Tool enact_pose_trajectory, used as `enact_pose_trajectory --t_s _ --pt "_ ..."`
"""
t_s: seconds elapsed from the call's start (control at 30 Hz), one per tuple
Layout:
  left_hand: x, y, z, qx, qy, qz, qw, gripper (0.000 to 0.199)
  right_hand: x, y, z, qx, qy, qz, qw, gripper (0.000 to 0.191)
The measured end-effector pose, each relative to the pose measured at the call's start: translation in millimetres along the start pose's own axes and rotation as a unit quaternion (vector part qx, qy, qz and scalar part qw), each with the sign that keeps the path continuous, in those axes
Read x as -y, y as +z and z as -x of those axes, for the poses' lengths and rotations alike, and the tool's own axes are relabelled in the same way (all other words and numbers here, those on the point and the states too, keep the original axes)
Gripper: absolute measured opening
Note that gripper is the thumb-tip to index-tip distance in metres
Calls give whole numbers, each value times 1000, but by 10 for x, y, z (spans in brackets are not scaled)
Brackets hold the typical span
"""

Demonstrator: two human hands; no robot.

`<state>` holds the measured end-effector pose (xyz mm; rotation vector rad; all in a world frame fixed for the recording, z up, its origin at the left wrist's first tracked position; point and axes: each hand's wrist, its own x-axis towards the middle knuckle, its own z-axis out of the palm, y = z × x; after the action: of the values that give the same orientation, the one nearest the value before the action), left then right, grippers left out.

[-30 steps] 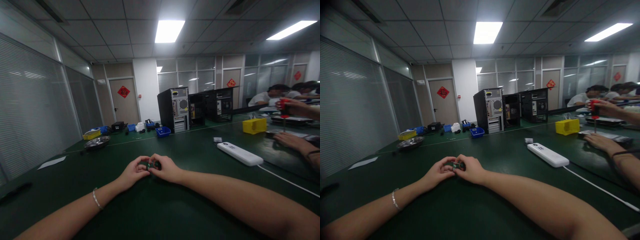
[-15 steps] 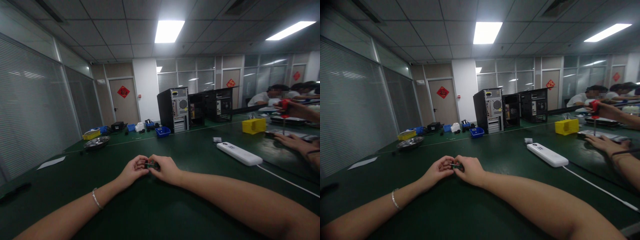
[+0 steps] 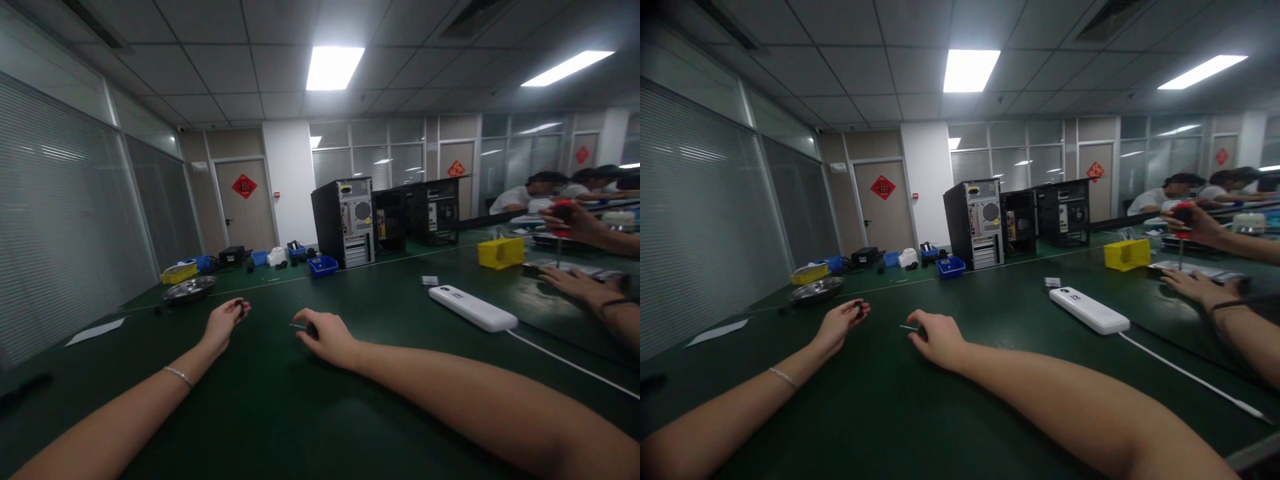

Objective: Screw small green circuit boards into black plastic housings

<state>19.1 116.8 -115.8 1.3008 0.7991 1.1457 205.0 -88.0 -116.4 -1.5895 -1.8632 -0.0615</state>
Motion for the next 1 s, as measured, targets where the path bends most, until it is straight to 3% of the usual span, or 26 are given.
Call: enact_pose_trajectory --t_s 0.1,0.2,0.3,0.33,0.4,0.5,0.77,1.0 --pt "17 -128 -137 -33 -24 -5 999 25 -28 1 11 12 -8 -15 1000 27" --pt "26 -58 -49 4 -32 -1 999 22 -30 9 16 17 -23 -7 1000 24" --pt "39 106 159 91 -46 -2 995 21 -22 11 10 18 -27 9 999 24" --pt "45 155 231 162 -46 -6 986 23 -20 11 5 18 -26 11 999 26" --pt "56 227 352 248 -40 -29 967 27 -22 12 -5 14 -20 5 1000 29" --pt "64 271 447 308 -3 -62 949 30 -38 26 -23 9 -10 -13 1000 31" --pt "-9 268 511 335 20 -129 933 39 -107 50 -31 13 -23 -3 1000 28" --pt "-53 297 606 343 86 -185 917 37 -67 3 -42 30 -16 -8 999 30"
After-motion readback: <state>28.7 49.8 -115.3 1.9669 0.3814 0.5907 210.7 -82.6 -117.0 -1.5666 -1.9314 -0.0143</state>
